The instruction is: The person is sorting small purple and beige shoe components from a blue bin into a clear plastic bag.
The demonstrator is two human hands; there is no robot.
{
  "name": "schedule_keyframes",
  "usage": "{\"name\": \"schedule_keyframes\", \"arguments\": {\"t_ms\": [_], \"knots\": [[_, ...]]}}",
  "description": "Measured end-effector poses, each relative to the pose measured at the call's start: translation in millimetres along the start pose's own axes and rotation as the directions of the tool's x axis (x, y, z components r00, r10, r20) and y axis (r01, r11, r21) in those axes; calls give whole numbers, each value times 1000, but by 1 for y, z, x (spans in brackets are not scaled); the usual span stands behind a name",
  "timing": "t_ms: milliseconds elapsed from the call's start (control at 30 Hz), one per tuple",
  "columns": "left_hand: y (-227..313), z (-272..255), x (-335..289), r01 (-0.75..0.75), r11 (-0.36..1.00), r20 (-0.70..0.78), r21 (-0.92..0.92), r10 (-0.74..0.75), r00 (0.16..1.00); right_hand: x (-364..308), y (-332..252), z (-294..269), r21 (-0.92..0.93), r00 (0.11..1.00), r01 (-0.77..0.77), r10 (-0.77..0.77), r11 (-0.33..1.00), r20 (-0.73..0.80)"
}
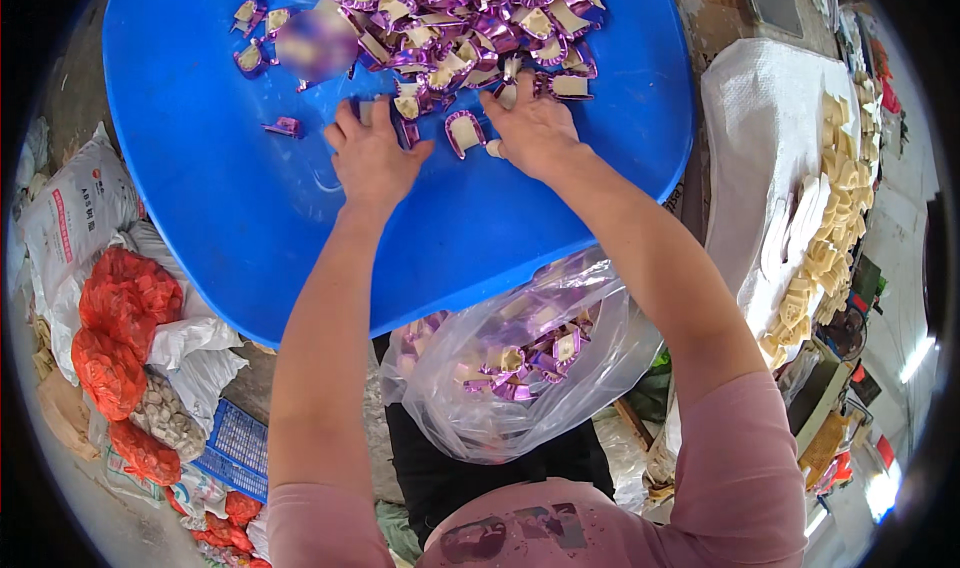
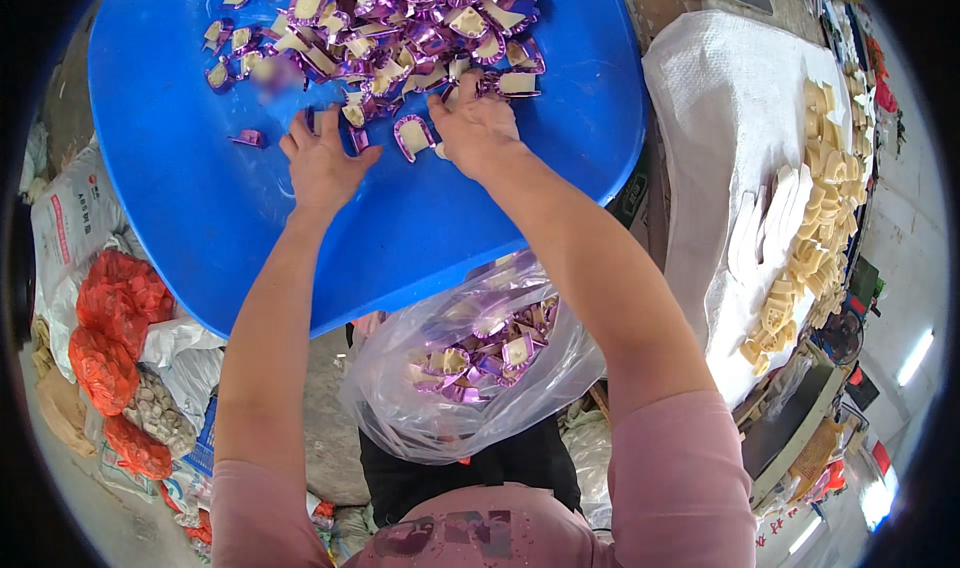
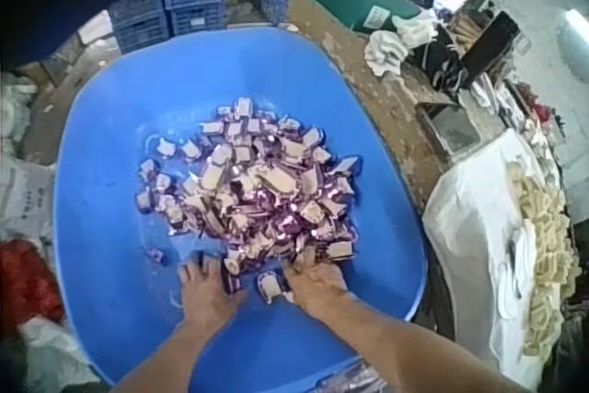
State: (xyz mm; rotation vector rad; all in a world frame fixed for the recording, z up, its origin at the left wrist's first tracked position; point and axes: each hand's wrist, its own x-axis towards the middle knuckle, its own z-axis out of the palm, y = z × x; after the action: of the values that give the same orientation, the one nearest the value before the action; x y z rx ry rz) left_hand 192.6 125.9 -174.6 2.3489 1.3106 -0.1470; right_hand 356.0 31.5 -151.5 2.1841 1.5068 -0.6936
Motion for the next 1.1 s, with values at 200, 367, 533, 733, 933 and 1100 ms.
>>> {"name": "schedule_keyframes", "arguments": {"t_ms": [200,367,533,733,933,1100], "knots": [[-36,22,-7,35,950,76,-309,-12,997,-12,-4,-11,18,982,188,-188,982,15],[-53,-6,-22,281,839,347,-466,-119,930,-33,16,-12,353,955,293,-287,889,-71],[-35,-72,-62,606,71,610,-792,70,789,-60,32,-33,799,964,101,-258,593,69],[9,-130,-132,534,140,486,-834,645,590,-115,46,-52,999,962,-48,-270,12,50],[30,-126,-198,-382,679,416,-627,707,572,-195,20,-67,960,818,202,-572,193,-57],[25,-132,-187,-493,659,300,-568,723,622,-212,18,-68,725,779,483,-618,491,-100]]}}
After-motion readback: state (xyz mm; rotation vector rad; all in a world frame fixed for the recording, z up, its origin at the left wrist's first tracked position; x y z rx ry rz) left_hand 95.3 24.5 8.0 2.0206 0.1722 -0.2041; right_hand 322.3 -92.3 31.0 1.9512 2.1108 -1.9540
